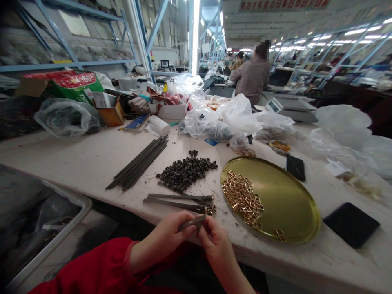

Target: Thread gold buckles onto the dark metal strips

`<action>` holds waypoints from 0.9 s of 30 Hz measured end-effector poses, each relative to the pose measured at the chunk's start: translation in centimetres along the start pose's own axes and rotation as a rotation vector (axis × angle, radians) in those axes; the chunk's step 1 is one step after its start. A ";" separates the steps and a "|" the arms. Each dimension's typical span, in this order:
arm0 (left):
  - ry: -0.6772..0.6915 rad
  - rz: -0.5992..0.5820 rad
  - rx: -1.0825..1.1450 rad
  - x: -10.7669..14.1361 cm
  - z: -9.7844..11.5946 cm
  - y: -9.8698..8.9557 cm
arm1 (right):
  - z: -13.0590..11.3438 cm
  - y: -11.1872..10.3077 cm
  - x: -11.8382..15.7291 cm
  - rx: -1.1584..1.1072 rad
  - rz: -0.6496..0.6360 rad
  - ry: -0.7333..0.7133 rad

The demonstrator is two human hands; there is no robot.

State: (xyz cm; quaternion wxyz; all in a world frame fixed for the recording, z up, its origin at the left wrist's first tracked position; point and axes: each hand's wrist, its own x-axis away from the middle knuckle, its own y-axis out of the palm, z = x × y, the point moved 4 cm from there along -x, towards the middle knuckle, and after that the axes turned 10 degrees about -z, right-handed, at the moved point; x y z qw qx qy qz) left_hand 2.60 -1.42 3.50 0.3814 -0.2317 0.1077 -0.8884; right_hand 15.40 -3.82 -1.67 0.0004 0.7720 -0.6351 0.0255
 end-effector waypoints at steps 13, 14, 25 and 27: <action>-0.015 0.013 -0.245 0.3 0.6 -2.2 | 0.3 -1.8 -1.0 0.298 0.147 0.018; -0.013 0.021 -0.272 0.3 0.6 -1.9 | 0.5 -1.8 -1.1 0.259 0.143 0.032; 0.012 0.099 -0.406 0.5 0.9 -0.7 | 0.4 -1.9 -1.3 -0.324 0.157 0.127; 0.016 0.104 -0.414 0.7 1.0 -0.6 | 0.2 -1.7 -1.0 -0.377 0.103 0.123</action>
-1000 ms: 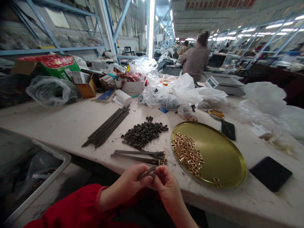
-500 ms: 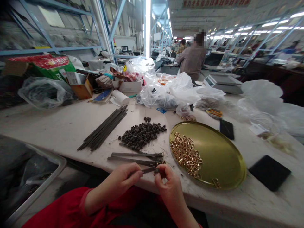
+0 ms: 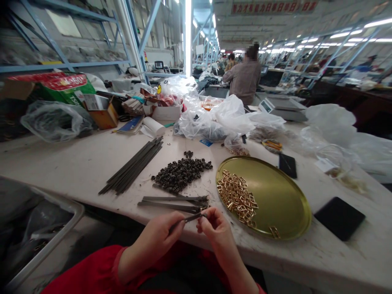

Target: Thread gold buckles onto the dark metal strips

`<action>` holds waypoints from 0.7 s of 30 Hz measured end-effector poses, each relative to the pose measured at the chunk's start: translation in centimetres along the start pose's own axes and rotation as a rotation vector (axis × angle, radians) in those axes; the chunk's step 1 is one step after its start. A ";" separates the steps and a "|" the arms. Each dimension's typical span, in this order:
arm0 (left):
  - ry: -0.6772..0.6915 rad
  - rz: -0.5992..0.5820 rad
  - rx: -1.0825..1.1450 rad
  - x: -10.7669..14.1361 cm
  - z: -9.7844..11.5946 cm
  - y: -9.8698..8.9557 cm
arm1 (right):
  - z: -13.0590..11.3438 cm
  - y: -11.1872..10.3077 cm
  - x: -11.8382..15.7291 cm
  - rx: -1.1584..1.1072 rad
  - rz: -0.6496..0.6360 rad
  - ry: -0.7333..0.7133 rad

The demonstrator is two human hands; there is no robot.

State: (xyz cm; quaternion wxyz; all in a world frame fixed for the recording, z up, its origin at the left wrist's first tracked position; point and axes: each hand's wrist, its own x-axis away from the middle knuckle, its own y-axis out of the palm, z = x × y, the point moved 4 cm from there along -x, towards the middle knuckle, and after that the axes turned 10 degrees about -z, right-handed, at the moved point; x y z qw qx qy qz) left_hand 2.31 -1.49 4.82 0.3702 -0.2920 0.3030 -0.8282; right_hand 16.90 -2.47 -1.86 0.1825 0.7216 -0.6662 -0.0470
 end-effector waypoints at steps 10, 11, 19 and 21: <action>0.008 -0.018 -0.010 1.3 0.6 -0.2 | -0.3 -0.2 1.7 0.118 -0.072 -0.101; 0.010 -0.035 -0.006 1.5 0.7 -0.2 | -0.6 0.0 2.0 0.147 -0.065 -0.116; 0.090 -0.033 0.023 3.1 2.5 -0.5 | -0.9 2.9 4.5 -0.010 -0.091 -0.137; 0.116 -0.069 0.074 4.0 2.7 -0.2 | -0.8 3.5 5.5 -0.063 -0.090 -0.135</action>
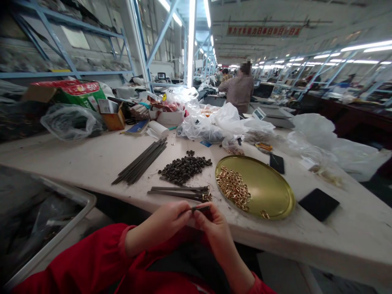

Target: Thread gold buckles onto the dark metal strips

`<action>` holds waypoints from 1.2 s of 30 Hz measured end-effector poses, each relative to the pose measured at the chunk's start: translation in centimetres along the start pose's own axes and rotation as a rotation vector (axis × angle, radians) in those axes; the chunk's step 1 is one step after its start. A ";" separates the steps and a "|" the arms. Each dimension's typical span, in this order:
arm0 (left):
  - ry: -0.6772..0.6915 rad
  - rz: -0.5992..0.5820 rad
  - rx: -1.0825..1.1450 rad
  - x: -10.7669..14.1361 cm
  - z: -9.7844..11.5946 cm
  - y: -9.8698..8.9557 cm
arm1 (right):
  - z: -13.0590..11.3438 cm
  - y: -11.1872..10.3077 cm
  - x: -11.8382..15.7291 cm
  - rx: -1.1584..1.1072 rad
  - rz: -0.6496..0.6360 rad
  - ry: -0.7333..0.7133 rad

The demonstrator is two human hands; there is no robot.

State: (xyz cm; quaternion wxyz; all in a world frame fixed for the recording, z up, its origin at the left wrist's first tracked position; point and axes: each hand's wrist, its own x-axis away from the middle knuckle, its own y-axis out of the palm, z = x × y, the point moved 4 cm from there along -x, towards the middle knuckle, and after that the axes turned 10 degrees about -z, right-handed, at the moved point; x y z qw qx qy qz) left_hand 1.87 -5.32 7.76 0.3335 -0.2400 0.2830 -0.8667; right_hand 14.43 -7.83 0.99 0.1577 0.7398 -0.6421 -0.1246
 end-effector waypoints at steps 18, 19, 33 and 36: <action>-0.039 0.005 0.318 1.8 -1.5 3.9 | 3.2 3.0 3.1 -0.050 -0.010 -0.027; -0.042 -0.019 0.322 1.2 -2.0 4.1 | 3.4 2.3 2.9 -0.013 -0.061 -0.009; -0.264 -0.038 0.529 -6.2 -7.4 3.8 | -0.9 -22.5 -5.0 1.091 0.403 0.087; -0.275 -0.037 0.533 -7.3 -7.8 3.6 | -0.7 -23.1 -6.8 1.168 0.344 0.174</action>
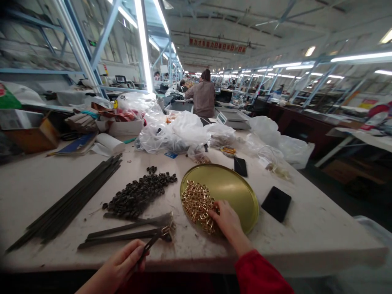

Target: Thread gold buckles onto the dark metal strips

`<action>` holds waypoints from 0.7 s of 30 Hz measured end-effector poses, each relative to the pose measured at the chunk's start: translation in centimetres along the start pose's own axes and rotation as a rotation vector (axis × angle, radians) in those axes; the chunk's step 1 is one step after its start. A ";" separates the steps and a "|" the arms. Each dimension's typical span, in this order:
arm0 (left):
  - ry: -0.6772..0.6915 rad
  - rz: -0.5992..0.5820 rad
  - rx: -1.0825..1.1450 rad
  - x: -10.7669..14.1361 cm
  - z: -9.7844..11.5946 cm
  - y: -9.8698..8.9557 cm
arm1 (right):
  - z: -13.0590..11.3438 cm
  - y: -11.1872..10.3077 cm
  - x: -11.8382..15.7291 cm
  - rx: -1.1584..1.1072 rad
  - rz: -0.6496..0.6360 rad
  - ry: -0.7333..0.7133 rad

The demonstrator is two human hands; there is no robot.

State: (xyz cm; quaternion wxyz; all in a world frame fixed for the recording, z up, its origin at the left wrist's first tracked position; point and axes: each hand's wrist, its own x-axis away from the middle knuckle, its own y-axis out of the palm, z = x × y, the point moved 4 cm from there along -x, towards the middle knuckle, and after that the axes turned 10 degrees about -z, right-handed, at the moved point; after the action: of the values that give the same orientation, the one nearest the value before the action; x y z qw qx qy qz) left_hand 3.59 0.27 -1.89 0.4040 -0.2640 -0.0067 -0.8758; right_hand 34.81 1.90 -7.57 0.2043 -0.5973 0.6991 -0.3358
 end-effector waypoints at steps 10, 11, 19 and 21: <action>-0.021 -0.028 0.028 -0.9 -0.4 1.1 | -1.0 0.6 -1.7 0.016 -0.109 -0.028; -0.014 -0.030 0.025 -0.8 -0.6 1.2 | -1.0 0.6 -1.9 -0.015 -0.110 -0.034; 0.026 0.018 -0.038 1.0 0.2 0.4 | -2.9 -0.7 0.0 -0.435 -0.043 -0.039; 0.060 0.067 -0.045 1.4 1.9 0.1 | -5.3 0.3 1.7 -0.567 -0.113 -0.047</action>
State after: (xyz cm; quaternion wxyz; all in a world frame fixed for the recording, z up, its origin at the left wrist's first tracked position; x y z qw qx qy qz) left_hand 3.79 -0.41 0.36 0.4272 -0.2468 0.0338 -0.8692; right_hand 30.65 1.50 -3.92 0.0260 -0.6762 0.7257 -0.1239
